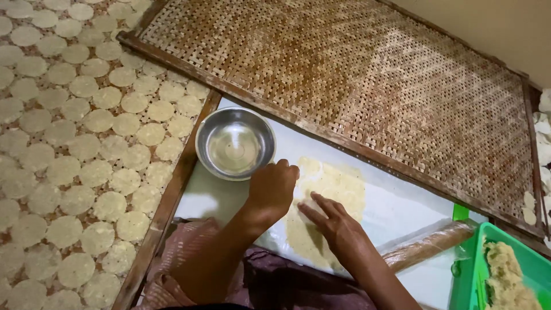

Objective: Rolling out dough with a rolling pin and using a plastic cap to cut it into small circular chip shapes.

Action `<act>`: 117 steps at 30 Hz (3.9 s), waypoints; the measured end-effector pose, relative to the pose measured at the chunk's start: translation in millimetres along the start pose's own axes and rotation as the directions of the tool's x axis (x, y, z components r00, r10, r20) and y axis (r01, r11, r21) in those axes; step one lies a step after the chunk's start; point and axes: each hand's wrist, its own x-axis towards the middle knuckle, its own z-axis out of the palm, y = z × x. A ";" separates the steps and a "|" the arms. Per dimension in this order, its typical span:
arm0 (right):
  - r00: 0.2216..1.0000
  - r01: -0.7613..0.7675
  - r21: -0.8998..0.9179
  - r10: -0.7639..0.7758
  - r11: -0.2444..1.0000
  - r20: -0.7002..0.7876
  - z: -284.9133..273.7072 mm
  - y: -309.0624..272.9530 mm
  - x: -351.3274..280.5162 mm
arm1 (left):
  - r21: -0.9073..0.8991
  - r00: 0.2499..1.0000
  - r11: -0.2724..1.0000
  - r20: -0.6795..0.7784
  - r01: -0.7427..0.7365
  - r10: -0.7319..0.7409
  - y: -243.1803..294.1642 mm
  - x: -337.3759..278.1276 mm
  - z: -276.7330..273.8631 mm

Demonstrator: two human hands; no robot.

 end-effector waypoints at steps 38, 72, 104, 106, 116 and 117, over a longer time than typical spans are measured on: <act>0.940 -0.309 0.412 0.341 0.857 -0.003 -31.7 40.7 -9.4 | 0.071 0.997 0.997 0.082 -0.017 0.011 2.3 -1.8 -2.3; 0.968 -0.232 0.089 0.238 0.969 -0.072 3.8 23.7 -24.4 | 0.099 0.994 0.995 0.106 0.004 -0.015 7.4 -8.0 -11.3; 0.969 -0.245 -0.121 0.247 0.962 -0.002 0.1 15.2 -11.1 | 0.171 0.976 0.985 0.210 0.028 -0.064 14.7 -4.9 -13.4; 0.847 -0.468 -0.091 0.475 0.879 0.236 -8.6 8.0 -6.7 | 0.163 0.979 0.986 0.194 0.028 -0.060 16.1 -3.4 -15.6; 0.980 -0.192 -0.101 0.186 0.976 -0.067 16.7 28.7 -18.5 | 0.164 0.955 0.986 0.284 0.037 -0.083 16.7 -3.9 -16.6; 0.947 -0.309 -0.066 0.313 0.949 0.065 8.3 23.6 -14.7 | 0.164 0.960 0.986 0.269 0.035 -0.079 16.1 -3.8 -15.2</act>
